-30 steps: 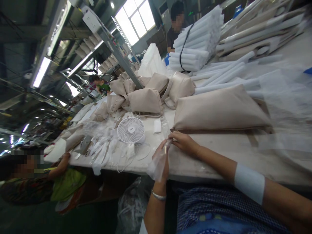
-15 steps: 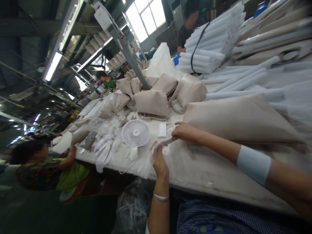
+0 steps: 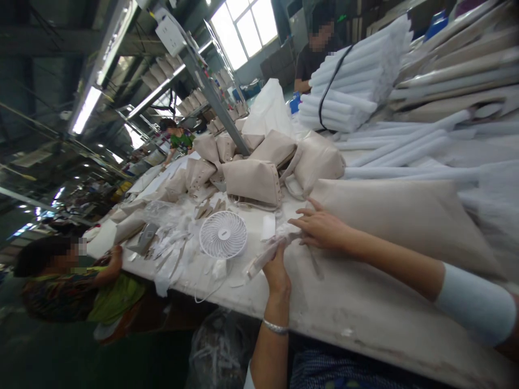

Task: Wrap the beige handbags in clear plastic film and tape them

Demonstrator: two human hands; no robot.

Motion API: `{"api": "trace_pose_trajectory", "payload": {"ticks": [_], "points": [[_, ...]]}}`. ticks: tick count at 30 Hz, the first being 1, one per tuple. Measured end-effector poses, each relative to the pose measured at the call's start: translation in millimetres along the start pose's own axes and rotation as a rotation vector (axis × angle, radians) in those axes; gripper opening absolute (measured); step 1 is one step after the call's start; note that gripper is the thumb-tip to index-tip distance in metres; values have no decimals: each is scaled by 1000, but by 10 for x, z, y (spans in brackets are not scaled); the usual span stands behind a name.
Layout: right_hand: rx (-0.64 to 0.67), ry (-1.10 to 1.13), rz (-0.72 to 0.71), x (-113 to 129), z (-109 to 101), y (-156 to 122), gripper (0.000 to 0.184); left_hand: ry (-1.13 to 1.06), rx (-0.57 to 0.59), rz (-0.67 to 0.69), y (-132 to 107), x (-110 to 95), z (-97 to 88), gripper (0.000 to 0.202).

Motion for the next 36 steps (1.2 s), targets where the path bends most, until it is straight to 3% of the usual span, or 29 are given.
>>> {"api": "trace_pose_trajectory", "payload": {"ticks": [5,10,15,19,22,25,27,29,32,36], "points": [[70,72,29,-90,45,4,39,-48,30,-55,-66,191,262,40],[30,97,-2,-135,97,-2,35,-83,111,-137,-57,292,484,41],[-94,43,66,237,-178,-266,31,-146,160,-277,12,195,447,33],[-314,119,248,744,-605,-942,25,-134,254,-495,-34,129,333,20],[-434,-4,586,1081,-858,-1787,18,-86,400,-650,-131,67,196,17],[-399,-187,944,1373,-944,-2655,23,53,524,-735,-244,-16,68,18],[-328,-212,1069,1539,-903,-3063,25,181,586,-688,-328,-76,46,21],[-253,-214,1072,1667,-818,-3276,23,267,647,-558,-448,-131,106,26],[-89,-264,953,1757,-680,-3327,24,337,817,-325,-755,-151,356,35],[108,-323,840,1734,-593,-3245,14,383,1007,-128,-1342,16,842,32]]}}
Point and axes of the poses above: each hand's wrist, its own y-axis towards the middle knuckle, its own z-axis out of the palm, x = y × z, the point moved 1 cm from there along y, towards the middle knuckle, and after that the axes turned 8 degrees about -z, right-handed, at the moved point
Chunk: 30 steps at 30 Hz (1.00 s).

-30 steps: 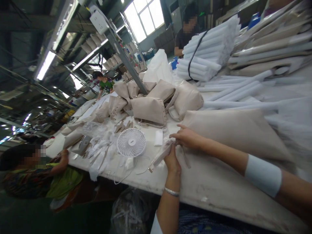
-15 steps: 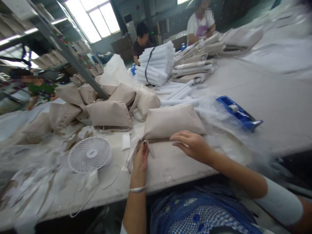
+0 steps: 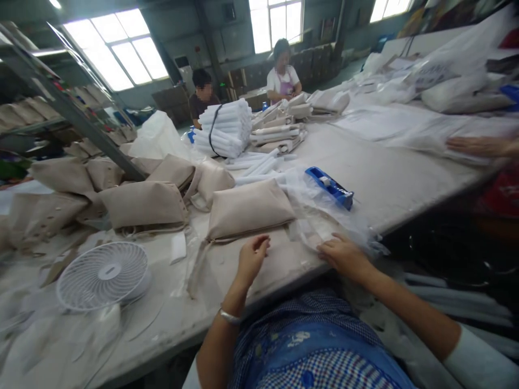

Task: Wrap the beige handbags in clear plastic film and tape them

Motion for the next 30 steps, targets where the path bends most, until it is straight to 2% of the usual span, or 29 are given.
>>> {"api": "trace_pose_trajectory", "payload": {"ticks": [2,4,7,11,13,16,19,22,24,26,28,30], "points": [[0,-38,-23,22,-18,41,13,50,14,74,84,14,369,39],[-31,-65,-39,56,-63,73,13,113,18,141,172,36,652,51],[-93,-90,-42,122,-145,112,11,213,26,206,280,39,864,47],[-104,-82,-35,173,-220,168,13,320,67,244,357,-126,825,10],[-63,-52,-16,176,-232,200,13,366,82,258,409,-327,759,9],[4,16,2,186,-226,257,13,400,87,274,581,-755,739,11],[27,89,7,221,-230,339,13,383,120,272,878,-1193,875,16],[17,134,23,252,-265,447,14,364,166,253,1202,-1497,1071,17],[2,144,28,255,-296,523,14,364,169,243,1353,-1592,1155,19],[0,146,25,241,-322,589,13,370,134,252,1405,-1592,1167,34],[8,148,26,210,-341,639,11,375,84,298,1341,-1498,1112,53],[15,146,19,169,-356,673,9,379,107,307,1182,-1324,1019,47]]}}
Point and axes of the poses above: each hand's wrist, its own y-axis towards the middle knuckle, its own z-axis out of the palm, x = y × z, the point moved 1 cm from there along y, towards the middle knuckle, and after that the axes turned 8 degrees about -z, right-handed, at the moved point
